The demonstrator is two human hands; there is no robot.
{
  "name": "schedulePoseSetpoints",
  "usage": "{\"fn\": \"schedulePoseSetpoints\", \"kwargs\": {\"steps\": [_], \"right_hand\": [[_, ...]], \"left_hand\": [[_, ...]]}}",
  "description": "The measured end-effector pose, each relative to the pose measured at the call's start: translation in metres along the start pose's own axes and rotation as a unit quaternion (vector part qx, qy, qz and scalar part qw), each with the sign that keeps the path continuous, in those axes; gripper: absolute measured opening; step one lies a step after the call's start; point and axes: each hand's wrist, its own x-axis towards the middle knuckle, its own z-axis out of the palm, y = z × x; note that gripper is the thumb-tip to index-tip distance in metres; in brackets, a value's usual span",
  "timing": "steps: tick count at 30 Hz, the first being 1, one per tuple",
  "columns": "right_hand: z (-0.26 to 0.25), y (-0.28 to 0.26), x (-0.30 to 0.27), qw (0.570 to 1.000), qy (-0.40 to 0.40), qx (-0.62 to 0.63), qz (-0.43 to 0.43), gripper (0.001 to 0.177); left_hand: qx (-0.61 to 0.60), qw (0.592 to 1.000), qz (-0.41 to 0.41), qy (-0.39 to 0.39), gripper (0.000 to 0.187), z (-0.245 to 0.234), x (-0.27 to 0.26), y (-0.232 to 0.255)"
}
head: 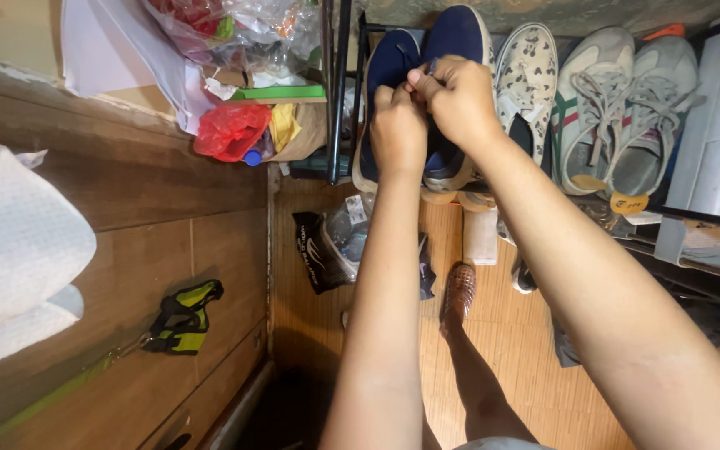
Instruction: The person repeatedly picks up different pairs of shoes from a metal rack and the floor, adjusts their position, and places them back on the rack. The person also handles a plastic bag containing slippers and places it on the rack.
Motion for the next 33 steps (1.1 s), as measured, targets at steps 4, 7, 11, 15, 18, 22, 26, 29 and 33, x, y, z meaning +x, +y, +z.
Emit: {"fn": "schedulePoseSetpoints", "kwargs": {"steps": [4, 7, 11, 15, 18, 22, 26, 29, 33], "right_hand": [[-0.004, 0.0, 0.007, 0.998, -0.006, 0.032, 0.054, 0.021], [-0.002, -0.001, 0.009, 0.996, -0.005, 0.054, 0.067, 0.023], [0.003, 0.0, 0.007, 0.992, 0.001, 0.078, 0.101, 0.023], [0.014, 0.003, 0.005, 0.974, 0.022, 0.127, 0.186, 0.023], [0.017, 0.005, 0.005, 0.978, 0.026, 0.133, 0.16, 0.025], [0.013, 0.004, 0.003, 0.974, -0.007, 0.118, 0.191, 0.026], [0.015, 0.001, 0.004, 0.973, -0.021, 0.121, 0.194, 0.028], [0.014, 0.002, 0.002, 0.983, -0.016, 0.078, 0.165, 0.028], [0.014, 0.001, 0.005, 0.989, 0.015, 0.054, 0.135, 0.027]], "left_hand": [[0.031, 0.997, 0.054, 0.037, 0.045, 0.002, 0.002, 0.003], [0.147, 0.988, 0.051, 0.017, 0.047, -0.005, 0.002, 0.008], [0.208, 0.977, 0.001, -0.039, 0.047, -0.017, 0.003, 0.015], [0.214, 0.976, -0.001, -0.037, 0.046, -0.016, 0.006, 0.012], [0.223, 0.974, 0.037, -0.03, 0.043, -0.007, 0.008, 0.003], [0.138, 0.989, 0.051, -0.012, 0.055, 0.0, 0.002, -0.016], [0.145, 0.985, 0.087, 0.024, 0.059, 0.007, 0.003, -0.028], [0.11, 0.989, 0.091, 0.026, 0.06, 0.018, 0.005, -0.036], [0.079, 0.99, 0.117, 0.006, 0.056, 0.031, 0.009, -0.048]]}}
